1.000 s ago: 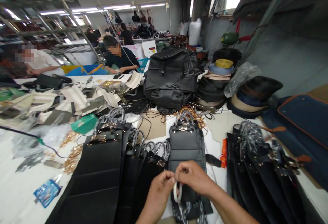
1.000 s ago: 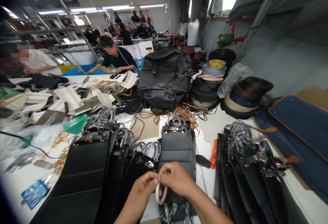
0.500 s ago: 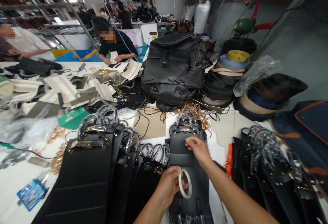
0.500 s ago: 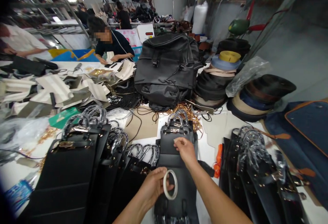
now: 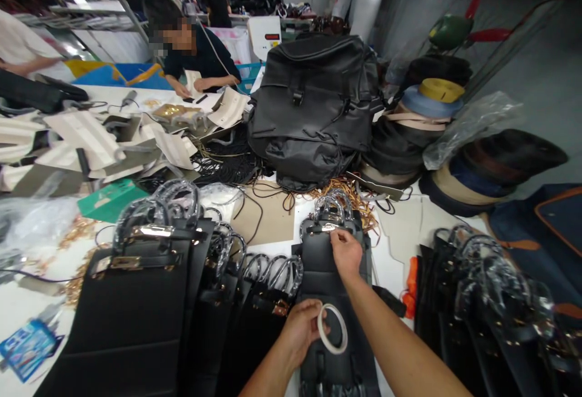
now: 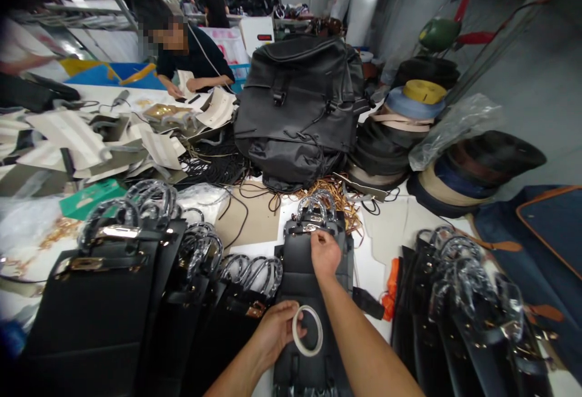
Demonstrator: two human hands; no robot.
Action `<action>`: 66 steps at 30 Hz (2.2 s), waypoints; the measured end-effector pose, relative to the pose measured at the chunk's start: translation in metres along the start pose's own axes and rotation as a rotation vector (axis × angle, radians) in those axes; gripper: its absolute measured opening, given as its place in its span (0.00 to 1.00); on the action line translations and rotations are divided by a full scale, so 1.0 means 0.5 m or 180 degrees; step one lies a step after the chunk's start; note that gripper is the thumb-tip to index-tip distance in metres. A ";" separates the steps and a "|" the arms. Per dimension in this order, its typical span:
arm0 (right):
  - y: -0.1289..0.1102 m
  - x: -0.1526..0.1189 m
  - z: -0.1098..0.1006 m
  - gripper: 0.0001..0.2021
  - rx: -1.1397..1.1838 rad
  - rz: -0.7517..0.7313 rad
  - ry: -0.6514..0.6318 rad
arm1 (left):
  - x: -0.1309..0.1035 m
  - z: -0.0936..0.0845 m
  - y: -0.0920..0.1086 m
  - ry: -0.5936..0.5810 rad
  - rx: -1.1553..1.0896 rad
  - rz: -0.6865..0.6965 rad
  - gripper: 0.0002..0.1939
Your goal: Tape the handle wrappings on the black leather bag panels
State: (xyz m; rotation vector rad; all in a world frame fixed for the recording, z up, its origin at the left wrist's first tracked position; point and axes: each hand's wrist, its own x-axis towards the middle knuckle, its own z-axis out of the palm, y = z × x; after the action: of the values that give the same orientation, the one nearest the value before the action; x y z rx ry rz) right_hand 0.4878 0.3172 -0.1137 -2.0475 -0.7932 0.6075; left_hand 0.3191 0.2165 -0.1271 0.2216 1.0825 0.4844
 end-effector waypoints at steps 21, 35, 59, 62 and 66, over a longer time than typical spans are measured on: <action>0.007 -0.016 0.010 0.18 -0.0162 -0.0406 -0.0018 | 0.011 -0.016 -0.012 -0.0153 -0.0063 0.0069 0.11; -0.005 0.008 0.020 0.16 -0.1155 -0.0230 0.0038 | 0.002 -0.013 -0.008 -0.0130 0.0033 0.0111 0.11; 0.029 -0.013 -0.142 0.13 -0.1569 -0.0045 0.0420 | -0.203 0.011 0.010 -0.0503 0.0120 0.0880 0.20; 0.060 -0.020 -0.216 0.15 -0.1421 0.0226 0.0573 | -0.224 0.028 0.013 -0.0469 0.0450 0.1187 0.20; 0.093 -0.027 -0.291 0.16 -0.1086 0.0458 0.0532 | -0.256 0.053 0.029 -0.0312 0.0757 0.1489 0.23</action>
State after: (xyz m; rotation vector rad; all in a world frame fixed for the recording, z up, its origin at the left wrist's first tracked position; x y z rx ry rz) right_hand 0.5895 0.2095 -0.0734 -2.4475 -0.6909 0.3910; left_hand 0.2904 0.1691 -0.0078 0.7111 0.9902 0.7532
